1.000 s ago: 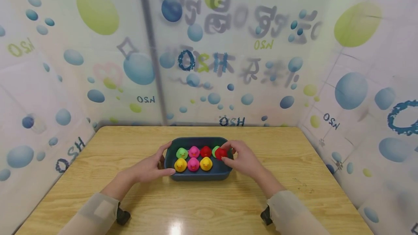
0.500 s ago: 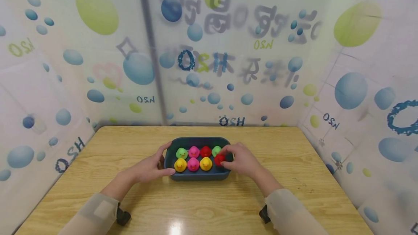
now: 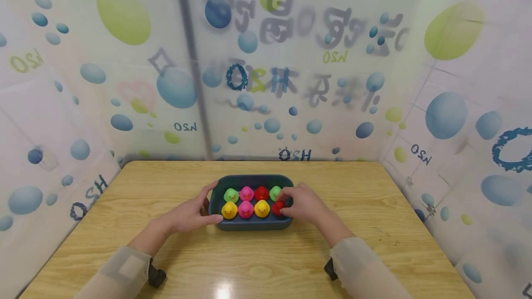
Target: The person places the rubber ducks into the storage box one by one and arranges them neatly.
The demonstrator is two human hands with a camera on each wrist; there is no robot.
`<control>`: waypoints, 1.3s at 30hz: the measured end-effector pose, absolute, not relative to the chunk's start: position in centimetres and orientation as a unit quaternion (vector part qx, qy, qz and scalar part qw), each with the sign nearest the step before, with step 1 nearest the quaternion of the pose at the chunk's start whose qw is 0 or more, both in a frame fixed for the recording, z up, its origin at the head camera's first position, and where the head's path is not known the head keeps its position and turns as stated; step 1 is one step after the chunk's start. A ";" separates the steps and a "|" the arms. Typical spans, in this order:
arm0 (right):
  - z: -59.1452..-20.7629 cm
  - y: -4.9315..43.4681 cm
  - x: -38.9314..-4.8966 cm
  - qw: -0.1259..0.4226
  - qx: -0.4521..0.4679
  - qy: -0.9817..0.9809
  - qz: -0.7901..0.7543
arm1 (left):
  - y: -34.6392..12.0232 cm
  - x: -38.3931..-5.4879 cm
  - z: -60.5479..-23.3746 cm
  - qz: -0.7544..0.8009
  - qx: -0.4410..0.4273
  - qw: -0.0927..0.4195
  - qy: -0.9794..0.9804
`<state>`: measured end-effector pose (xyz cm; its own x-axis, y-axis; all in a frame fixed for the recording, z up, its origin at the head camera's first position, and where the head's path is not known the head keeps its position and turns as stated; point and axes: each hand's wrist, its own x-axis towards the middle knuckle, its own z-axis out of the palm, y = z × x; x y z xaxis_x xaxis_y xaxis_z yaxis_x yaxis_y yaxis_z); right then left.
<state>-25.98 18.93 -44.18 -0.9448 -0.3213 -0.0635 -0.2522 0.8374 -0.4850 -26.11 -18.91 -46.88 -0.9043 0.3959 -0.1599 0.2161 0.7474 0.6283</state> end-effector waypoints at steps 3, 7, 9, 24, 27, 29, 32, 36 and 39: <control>-44.3 18.7 -26.1 0.068 -0.147 0.958 -0.237 | -18.9 -26.0 -46.9 0.313 0.166 0.142 0.924; -44.2 18.5 -26.0 0.066 -0.140 0.958 -0.240 | -18.8 -26.0 -46.8 0.311 0.167 0.141 0.925; -44.1 18.3 -25.9 0.067 -0.134 0.958 -0.244 | -18.8 -25.9 -46.8 0.312 0.167 0.142 0.924; -44.5 18.3 -25.9 0.073 -0.122 0.955 -0.260 | -18.8 -25.9 -46.5 0.313 0.171 0.143 0.923; -44.4 18.2 -25.8 0.074 -0.122 0.955 -0.259 | -18.8 -25.9 -46.5 0.313 0.170 0.143 0.924; -44.4 18.2 -25.8 0.074 -0.124 0.956 -0.256 | -18.8 -25.9 -46.5 0.313 0.169 0.143 0.924; -44.3 18.2 -25.8 0.075 -0.125 0.955 -0.258 | -18.9 -25.9 -46.6 0.313 0.168 0.142 0.924; -44.3 18.2 -25.7 0.078 -0.122 0.954 -0.264 | -18.9 -26.0 -46.8 0.312 0.170 0.141 0.924; -44.5 18.3 -25.7 0.075 -0.119 0.954 -0.264 | -18.9 -26.1 -46.8 0.312 0.172 0.141 0.924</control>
